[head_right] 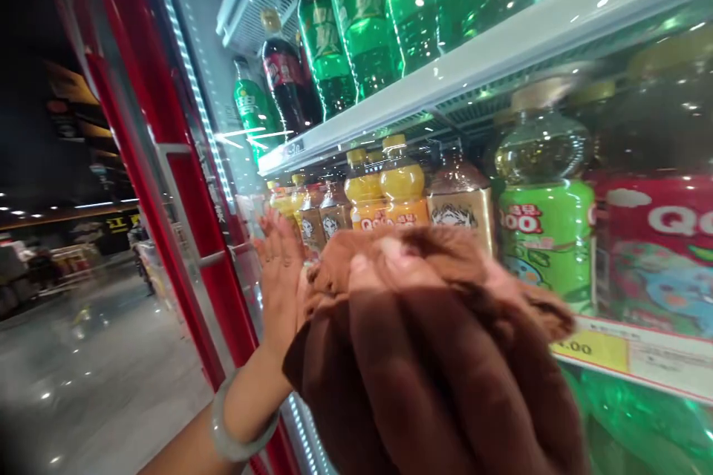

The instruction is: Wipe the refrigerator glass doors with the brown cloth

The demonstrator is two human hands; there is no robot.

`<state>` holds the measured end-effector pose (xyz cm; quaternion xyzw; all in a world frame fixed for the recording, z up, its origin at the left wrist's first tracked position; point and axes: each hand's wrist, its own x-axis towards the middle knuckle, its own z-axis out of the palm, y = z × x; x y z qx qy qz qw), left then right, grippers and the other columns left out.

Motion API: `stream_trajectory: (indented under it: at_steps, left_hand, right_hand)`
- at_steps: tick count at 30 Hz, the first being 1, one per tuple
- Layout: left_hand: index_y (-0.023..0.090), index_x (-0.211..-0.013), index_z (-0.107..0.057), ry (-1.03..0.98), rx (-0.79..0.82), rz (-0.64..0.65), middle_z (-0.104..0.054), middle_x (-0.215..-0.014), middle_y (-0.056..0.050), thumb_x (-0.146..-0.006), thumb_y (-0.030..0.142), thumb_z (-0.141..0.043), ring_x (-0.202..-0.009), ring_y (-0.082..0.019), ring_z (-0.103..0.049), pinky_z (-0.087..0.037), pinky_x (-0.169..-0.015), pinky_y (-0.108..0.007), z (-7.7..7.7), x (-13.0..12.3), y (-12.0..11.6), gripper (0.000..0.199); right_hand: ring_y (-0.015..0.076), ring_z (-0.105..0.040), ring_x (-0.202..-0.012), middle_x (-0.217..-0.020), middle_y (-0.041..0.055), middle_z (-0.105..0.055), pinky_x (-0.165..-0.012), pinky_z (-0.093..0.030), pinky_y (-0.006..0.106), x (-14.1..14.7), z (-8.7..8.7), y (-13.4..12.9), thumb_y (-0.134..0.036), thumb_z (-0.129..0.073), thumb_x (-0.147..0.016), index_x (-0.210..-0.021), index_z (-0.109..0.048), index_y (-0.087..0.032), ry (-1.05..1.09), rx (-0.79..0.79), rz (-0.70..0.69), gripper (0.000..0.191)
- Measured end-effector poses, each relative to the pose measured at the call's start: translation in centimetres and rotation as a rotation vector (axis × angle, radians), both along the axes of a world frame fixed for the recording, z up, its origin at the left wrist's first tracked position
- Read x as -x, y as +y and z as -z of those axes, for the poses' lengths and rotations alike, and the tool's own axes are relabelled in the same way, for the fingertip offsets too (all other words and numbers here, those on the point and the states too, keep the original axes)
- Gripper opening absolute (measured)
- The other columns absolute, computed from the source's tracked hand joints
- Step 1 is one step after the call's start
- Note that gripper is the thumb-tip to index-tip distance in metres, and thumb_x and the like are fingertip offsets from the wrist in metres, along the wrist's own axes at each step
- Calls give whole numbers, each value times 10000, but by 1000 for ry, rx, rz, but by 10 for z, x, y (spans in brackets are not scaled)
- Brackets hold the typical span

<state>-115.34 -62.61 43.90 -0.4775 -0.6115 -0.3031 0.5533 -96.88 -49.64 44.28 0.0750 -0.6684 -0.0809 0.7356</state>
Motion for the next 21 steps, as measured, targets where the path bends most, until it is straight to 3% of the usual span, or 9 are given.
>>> stream_trajectory:
  at_steps: [2, 4, 8, 10, 13, 15, 17, 19, 21]
  left_hand:
    - [312, -1686, 1, 14, -16, 3, -44, -1785, 25, -1093, 292, -285, -1650, -216, -49, 31, -1361, -469, 1, 1, 2, 659]
    - [298, -1687, 10, 21, -21, 0, -54, -1785, 5, -1092, 272, -272, -1651, -217, -50, 23, -1360, -481, 2, 1, 3, 658]
    - [260, -1688, 31, 24, -17, 4, -53, -1783, -41, -1076, 242, -313, -1651, -231, -44, 10, -1356, -512, 2, 0, 4, 702]
    - [268, -1685, 54, 13, -23, 16, -71, -1780, -49, -1069, 232, -341, -1649, -238, -62, 11, -1352, -536, 2, -3, 4, 732]
    - [276, -1679, 94, -5, -7, 65, -82, -1773, -65, -1054, 218, -385, -1645, -258, -84, 10, -1343, -569, 0, -10, 6, 789]
    - [281, -1676, 110, 22, 41, 124, -112, -1767, -70, -1040, 190, -407, -1641, -256, -96, -14, -1342, -576, -3, -19, 11, 824]
    - [272, -1673, 122, 68, 103, 177, -149, -1760, -68, -1022, 150, -411, -1638, -240, -113, -27, -1345, -562, -8, -31, 17, 849]
    - [243, -1676, 101, 64, 137, 193, -161, -1756, -71, -1000, 125, -415, -1637, -236, -122, 7, -1338, -572, -14, -44, 23, 859]
    - [207, -1685, 34, 4, 138, 181, -153, -1755, -80, -976, 120, -426, -1641, -250, -109, 54, -1321, -604, -19, -54, 26, 850]
  right_hand:
    - [296, -714, -1158, -1204, -53, -773, -1074, -557, 520, -2, 12, -7, -377, -734, -879, -1161, -727, -412, -68, -69, 117, 284]
    - [331, -634, -1301, -1376, 1, -699, -1164, -479, 588, -6, 8, -8, -324, -669, -943, -1257, -691, -340, -122, -124, 242, 315]
    - [409, -559, -1368, -1465, 70, -612, -1135, -470, 685, -14, -39, -3, -359, -659, -972, -1328, -646, -301, -60, -33, 350, 361]
    - [410, -566, -1349, -1411, 96, -627, -1107, -494, 679, -14, -48, -7, -400, -704, -946, -1301, -649, -296, -5, -4, 383, 374]
    - [334, -548, -1370, -1411, 71, -623, -1108, -527, 586, -11, -20, -17, -277, -728, -928, -1229, -651, -321, 9, -62, 405, 314]
    - [301, -540, -1372, -1393, 70, -641, -1107, -529, 569, -14, 7, -20, -193, -672, -947, -1221, -641, -302, -95, -147, 455, 297]
    - [284, -535, -1364, -1385, 62, -648, -1133, -504, 573, -23, 18, -21, -190, -628, -966, -1216, -642, -296, -201, -212, 508, 272]
    - [277, -536, -1353, -1386, 59, -642, -1144, -494, 556, -34, 5, -21, -215, -625, -968, -1228, -643, -302, -244, -189, 552, 275]
    - [284, -544, -1334, -1383, 80, -629, -1137, -502, 532, -41, -20, -22, -228, -658, -941, -1252, -644, -291, -214, -86, 570, 317]
